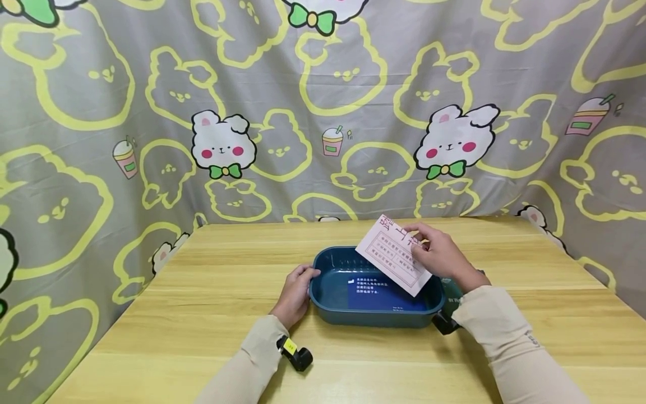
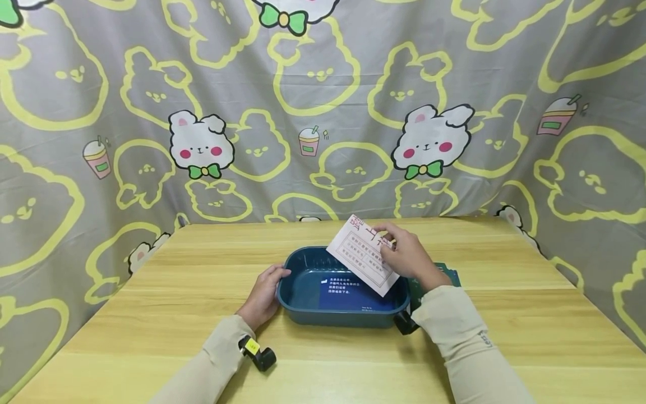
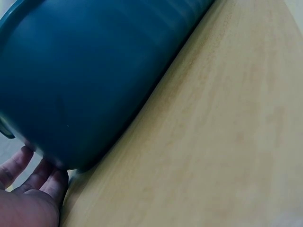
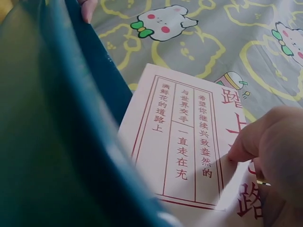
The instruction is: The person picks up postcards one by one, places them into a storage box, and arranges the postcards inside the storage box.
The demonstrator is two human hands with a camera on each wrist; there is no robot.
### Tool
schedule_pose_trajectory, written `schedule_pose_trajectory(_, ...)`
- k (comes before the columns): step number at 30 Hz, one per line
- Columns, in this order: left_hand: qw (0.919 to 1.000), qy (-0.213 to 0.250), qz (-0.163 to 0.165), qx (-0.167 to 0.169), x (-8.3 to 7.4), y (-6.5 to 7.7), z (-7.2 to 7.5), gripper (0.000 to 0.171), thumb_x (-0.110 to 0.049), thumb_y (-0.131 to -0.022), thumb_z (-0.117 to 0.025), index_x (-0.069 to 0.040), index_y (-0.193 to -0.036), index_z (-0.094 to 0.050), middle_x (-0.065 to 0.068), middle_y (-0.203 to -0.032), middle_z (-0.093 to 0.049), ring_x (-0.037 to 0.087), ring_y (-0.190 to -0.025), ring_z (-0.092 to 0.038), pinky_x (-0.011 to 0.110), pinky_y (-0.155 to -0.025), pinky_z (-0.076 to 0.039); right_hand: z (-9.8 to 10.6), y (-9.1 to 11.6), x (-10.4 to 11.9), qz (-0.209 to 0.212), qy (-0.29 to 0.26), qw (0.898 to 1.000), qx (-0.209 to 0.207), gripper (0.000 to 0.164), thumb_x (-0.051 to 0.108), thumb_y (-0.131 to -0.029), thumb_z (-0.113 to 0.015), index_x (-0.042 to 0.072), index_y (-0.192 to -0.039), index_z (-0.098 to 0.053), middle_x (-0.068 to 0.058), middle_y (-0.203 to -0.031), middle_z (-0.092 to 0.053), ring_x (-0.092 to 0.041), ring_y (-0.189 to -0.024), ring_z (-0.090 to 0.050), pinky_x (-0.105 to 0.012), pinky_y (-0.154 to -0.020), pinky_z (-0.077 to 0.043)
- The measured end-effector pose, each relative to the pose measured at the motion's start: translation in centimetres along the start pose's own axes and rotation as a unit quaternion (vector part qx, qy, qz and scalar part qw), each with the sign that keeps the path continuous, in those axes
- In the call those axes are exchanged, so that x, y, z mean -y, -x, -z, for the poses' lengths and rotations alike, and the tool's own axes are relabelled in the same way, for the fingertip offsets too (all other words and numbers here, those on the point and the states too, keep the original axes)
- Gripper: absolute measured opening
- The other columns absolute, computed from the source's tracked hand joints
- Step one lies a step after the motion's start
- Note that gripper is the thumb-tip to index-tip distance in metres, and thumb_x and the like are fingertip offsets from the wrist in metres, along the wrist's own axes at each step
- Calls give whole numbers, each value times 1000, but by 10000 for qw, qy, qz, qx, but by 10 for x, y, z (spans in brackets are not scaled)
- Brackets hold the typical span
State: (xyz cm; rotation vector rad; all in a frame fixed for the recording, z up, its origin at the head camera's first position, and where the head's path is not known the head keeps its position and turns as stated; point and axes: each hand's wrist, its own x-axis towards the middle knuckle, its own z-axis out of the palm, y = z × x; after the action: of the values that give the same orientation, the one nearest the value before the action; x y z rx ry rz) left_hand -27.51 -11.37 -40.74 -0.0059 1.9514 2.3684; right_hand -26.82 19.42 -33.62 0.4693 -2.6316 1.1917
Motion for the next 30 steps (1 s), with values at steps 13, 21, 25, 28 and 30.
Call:
schedule_pose_trajectory(13,10000,11,14,44,0,1,1,34,-11,-92,-55,5,-122,-51,11,-115,-52,16,-93,-49,20,-72,-45,-7,-1,-2,220,173,9992,298,38,0,-90,-54,4,-127,-56,-14,-96,-61,-21,-69,-53,-33,-61,-47)
schedule_pose_trajectory(21,10000,8,18,37,-1,1,0,35,-11,-93,-54,5,-123,-51,15,-126,-51,21,-107,-50,24,-83,-48,-9,-2,-2,195,232,9989,359,35,0,-90,-55,5,-124,-57,-11,-93,-62,-20,-70,-54,-33,-60,-47)
schedule_pose_trajectory(25,10000,64,5,46,0,1,0,34,-11,-92,-55,5,-122,-51,12,-119,-53,18,-100,-51,22,-78,-48,-10,-1,-2,183,271,9985,442,34,0,-90,-55,6,-123,-57,-10,-91,-61,-20,-70,-53,-33,-60,-46)
schedule_pose_trajectory(28,9999,103,-11,64,-1,1,0,33,-10,-92,-55,5,-121,-51,7,-105,-53,13,-85,-49,18,-66,-44,-10,0,-1,224,347,9981,449,34,-1,-89,-54,5,-122,-58,-8,-87,-60,-20,-69,-52,-32,-58,-45)
schedule_pose_trajectory(30,9999,104,-10,71,-1,1,0,32,-10,-92,-55,5,-120,-51,5,-99,-51,12,-78,-46,18,-62,-40,-11,0,0,244,377,9979,460,33,-1,-89,-54,6,-121,-58,-7,-84,-59,-20,-68,-50,-32,-58,-43)
